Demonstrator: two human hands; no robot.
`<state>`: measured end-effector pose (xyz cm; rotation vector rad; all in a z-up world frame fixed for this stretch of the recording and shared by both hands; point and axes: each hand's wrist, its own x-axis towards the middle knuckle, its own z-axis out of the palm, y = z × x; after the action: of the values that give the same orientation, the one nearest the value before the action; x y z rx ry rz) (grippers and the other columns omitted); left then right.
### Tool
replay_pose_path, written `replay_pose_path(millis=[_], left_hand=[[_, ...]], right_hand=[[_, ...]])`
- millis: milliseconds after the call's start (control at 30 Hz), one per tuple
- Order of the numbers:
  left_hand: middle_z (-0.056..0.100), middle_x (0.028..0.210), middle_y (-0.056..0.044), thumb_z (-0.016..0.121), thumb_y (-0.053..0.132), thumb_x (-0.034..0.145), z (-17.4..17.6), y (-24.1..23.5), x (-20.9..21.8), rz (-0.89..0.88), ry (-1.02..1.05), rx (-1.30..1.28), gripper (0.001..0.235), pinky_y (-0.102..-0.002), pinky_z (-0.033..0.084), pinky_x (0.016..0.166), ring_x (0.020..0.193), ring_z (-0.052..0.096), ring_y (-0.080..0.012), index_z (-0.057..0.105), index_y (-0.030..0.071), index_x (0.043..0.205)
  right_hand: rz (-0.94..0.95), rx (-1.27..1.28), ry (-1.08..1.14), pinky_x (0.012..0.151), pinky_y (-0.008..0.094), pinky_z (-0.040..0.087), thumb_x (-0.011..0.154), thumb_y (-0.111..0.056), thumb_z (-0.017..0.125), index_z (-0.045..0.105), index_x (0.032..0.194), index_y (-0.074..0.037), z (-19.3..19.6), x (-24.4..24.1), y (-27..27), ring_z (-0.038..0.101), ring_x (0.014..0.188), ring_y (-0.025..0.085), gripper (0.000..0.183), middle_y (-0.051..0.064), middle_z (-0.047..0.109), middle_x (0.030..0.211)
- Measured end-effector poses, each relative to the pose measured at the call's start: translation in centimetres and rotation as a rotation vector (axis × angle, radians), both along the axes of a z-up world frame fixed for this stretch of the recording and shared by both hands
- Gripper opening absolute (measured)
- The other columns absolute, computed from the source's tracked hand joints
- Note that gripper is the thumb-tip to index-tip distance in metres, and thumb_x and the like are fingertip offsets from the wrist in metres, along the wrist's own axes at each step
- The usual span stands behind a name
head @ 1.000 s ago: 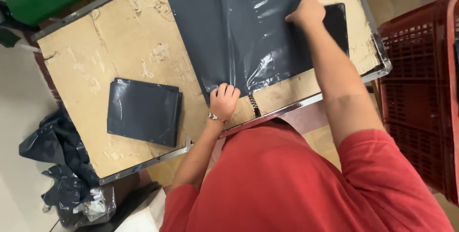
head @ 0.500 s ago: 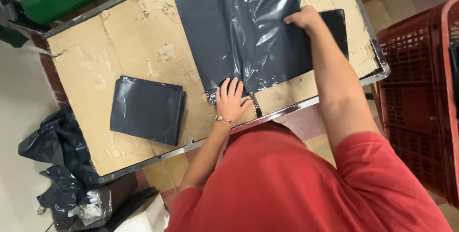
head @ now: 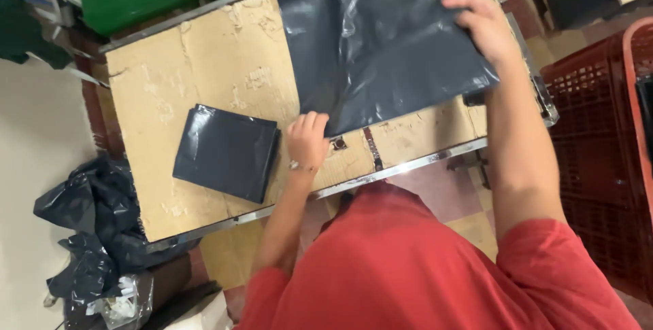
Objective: Fold large plastic bags and stack them into a storage crate
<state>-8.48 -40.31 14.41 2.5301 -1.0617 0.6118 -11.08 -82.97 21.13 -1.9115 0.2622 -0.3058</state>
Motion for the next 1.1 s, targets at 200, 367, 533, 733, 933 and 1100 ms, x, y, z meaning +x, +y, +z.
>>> replay_pose_path(millis=[200, 367, 533, 733, 933, 1100], left_hand=[[0.048, 0.082, -0.003, 0.050, 0.000, 0.095, 18.4, 8.2, -6.9, -0.412, -0.054, 0.103, 0.017, -0.036, 0.032, 0.052, 0.068, 0.048, -0.0224, 0.061, 0.011, 0.099], [0.061, 0.090, -0.005, 0.060, 0.005, 0.104, 27.5, 10.9, -9.0, -1.009, 0.311, -0.020, 0.010, -0.030, 0.039, 0.059, 0.076, 0.060, -0.0182, 0.068, 0.005, 0.110], [0.062, 0.096, -0.010, 0.044, 0.018, 0.115, 30.7, 8.6, -5.5, -1.307, 0.805, -0.020, 0.029, -0.036, 0.047, 0.070, 0.078, 0.060, -0.0238, 0.065, 0.000, 0.121], [0.075, 0.094, -0.002, 0.064, 0.002, 0.090, 27.2, 1.9, 8.7, -0.981, 0.538, -0.195, 0.017, -0.025, 0.062, 0.074, 0.082, 0.071, -0.0140, 0.073, 0.010, 0.103], [0.072, 0.111, -0.003, 0.043, 0.071, 0.095, 7.0, -0.1, 33.3, -0.347, 1.299, -1.092, 0.071, -0.020, 0.058, 0.090, 0.101, 0.070, -0.0095, 0.059, 0.012, 0.132], [0.068, 0.124, -0.008, 0.057, 0.081, 0.085, -9.1, -3.0, 33.3, 0.285, 1.508, -0.961, 0.077, -0.043, 0.049, 0.106, 0.122, 0.062, -0.0273, 0.069, 0.016, 0.127]], right_hand=[[0.011, 0.331, 0.146, 0.077, 0.032, 0.017, 0.077, -0.001, 0.039, 0.059, 0.132, -0.008, 3.0, -16.2, 3.9, 0.034, 0.086, 0.013, 0.059, 0.002, 0.048, 0.094], [0.066, 0.084, 0.059, 0.102, 0.028, 0.058, 0.098, -0.007, 0.063, 0.068, 0.128, -0.008, 0.5, -29.0, 2.4, 0.070, 0.109, 0.016, 0.031, 0.008, 0.072, 0.125], [0.046, -0.653, -0.067, 0.100, 0.041, 0.035, 0.086, -0.038, 0.070, 0.073, 0.127, -0.014, 9.7, -25.1, 8.1, 0.043, 0.099, 0.023, 0.048, 0.000, 0.044, 0.092], [0.732, 0.163, -0.163, 0.113, 0.052, 0.058, 0.088, -0.014, 0.073, 0.070, 0.126, -0.009, 9.7, -9.2, 3.9, 0.072, 0.124, 0.040, 0.038, 0.021, 0.072, 0.128], [-0.054, 0.452, 0.217, 0.082, 0.028, 0.056, 0.076, -0.018, 0.082, 0.075, 0.101, -0.014, -4.3, 10.0, -4.0, 0.070, 0.093, 0.015, 0.026, 0.004, 0.072, 0.099], [-0.166, 0.330, 0.334, 0.073, 0.047, 0.055, 0.072, -0.011, 0.089, 0.074, 0.110, -0.001, -16.2, 21.0, -4.7, 0.072, 0.088, 0.031, 0.042, 0.019, 0.072, 0.094]])
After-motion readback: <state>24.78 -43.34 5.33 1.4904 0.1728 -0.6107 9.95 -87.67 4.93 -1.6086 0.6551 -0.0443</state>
